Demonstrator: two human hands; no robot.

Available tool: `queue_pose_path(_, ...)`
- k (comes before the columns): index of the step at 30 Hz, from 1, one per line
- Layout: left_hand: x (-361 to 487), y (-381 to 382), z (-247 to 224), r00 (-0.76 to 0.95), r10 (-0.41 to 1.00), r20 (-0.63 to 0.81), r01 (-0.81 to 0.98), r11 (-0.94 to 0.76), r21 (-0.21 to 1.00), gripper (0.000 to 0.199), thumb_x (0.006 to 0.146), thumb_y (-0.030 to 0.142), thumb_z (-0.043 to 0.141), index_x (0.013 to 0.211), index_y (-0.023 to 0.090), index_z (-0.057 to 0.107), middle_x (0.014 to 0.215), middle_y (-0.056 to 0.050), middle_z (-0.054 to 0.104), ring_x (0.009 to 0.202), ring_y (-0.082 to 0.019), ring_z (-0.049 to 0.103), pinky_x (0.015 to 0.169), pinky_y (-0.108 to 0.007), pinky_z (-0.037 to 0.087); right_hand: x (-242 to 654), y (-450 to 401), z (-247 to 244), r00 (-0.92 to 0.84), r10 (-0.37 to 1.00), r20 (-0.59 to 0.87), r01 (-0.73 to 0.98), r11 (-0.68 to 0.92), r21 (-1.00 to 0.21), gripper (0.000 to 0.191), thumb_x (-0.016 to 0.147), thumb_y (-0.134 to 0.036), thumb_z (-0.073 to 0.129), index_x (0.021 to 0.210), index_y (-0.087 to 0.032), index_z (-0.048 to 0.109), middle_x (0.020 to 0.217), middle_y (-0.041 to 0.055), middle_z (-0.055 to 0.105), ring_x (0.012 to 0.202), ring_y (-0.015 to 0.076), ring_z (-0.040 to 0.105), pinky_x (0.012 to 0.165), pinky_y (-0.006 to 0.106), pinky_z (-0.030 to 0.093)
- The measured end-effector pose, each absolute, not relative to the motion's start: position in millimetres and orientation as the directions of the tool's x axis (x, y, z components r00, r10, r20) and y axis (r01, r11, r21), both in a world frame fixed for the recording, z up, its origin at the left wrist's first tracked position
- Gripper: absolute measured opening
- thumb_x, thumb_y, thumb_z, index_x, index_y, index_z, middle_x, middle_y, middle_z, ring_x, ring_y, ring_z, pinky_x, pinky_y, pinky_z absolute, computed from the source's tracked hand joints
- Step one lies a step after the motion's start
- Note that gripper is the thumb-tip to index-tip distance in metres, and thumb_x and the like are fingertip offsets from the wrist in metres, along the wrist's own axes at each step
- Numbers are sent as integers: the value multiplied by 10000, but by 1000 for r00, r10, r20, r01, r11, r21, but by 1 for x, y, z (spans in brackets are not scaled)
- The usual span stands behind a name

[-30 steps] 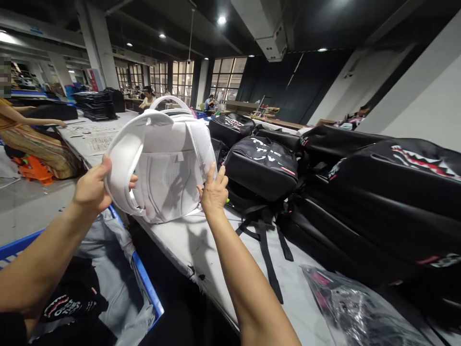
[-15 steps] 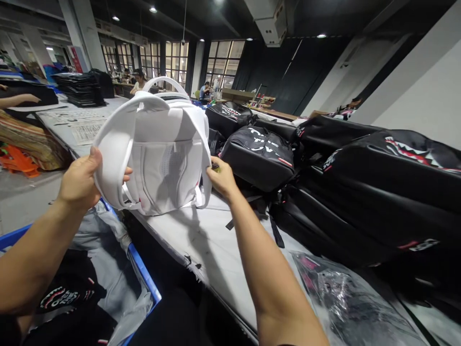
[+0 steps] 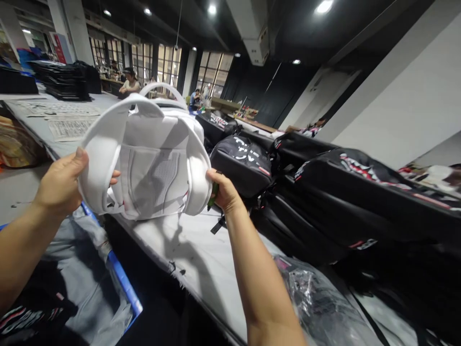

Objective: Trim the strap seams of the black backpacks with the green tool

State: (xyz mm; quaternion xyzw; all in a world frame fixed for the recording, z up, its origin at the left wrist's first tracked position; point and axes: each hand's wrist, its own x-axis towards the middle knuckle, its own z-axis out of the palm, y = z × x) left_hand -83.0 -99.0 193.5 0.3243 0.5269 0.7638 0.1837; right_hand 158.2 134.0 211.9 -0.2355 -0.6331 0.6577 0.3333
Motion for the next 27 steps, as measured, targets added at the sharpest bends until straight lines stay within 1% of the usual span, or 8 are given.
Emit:
queue_pose_path(4,-80,-90,202,-648,339,682,631,-264,730,585,857,476,623,1384,245,513,1235,-102,668,1084,-343,653,938,-536,560,155,135,219,-670,736,99,-135,10,-991,387,562,-435,784,777,-182,585,579,-20,598,433,109,468,373,217,339)
queue_pose_path(7,-69,-58,233,-235,271,933,944,-163,285,654,800,242,693,1418,248,479,1555,-71,387,1459,-388,275,1224,-606,166,154,136,224,-688,720,95,-131,5,-991,397,556,-403,810,829,-175,634,631,-7,639,522,142,552,454,234,428)
queue_pose_path(9,-63,-24,258,60,386,920,973,-228,33,621,764,137,689,1356,241,534,1537,-69,416,1488,-365,212,1219,-622,63,154,135,227,-696,713,86,-124,-1,-992,405,534,-401,824,824,-175,651,637,-6,645,539,152,565,484,249,451)
queue_pose_path(12,-61,28,290,317,539,780,928,-347,-138,403,808,197,678,1208,220,628,1307,-67,622,1383,-314,412,1188,-582,161,159,131,229,-692,716,85,-111,11,-994,392,525,-421,811,793,-181,657,630,-1,641,523,161,558,491,274,458)
queue_pose_path(14,-64,51,304,346,598,723,922,-359,-144,203,881,311,610,1015,188,699,1080,-65,700,1148,-253,591,1105,-466,313,165,128,231,-687,720,97,-104,34,-994,387,533,-429,800,801,-187,662,642,3,644,544,174,574,515,290,473)
queue_pose_path(16,-66,64,314,311,641,702,934,-342,-102,288,918,391,542,862,169,717,922,-63,705,920,-191,627,918,-335,407,171,128,232,-685,721,106,-83,67,-994,394,544,-446,795,818,-194,663,669,7,650,578,185,590,538,299,481)
queue_pose_path(19,-61,68,325,171,685,708,961,-274,33,348,902,437,548,767,168,723,793,-51,679,783,-166,587,705,-279,363,182,134,236,-645,744,172,-73,164,-984,410,567,-497,795,823,-214,646,671,-5,627,574,172,557,543,298,460)
queue_pose_path(27,-39,56,341,6,782,623,767,-404,499,428,893,380,581,536,149,538,500,44,369,513,-78,325,572,-283,240,204,158,244,-450,769,454,-11,504,-863,427,629,-598,797,693,-203,648,612,-24,524,554,124,438,497,259,329)
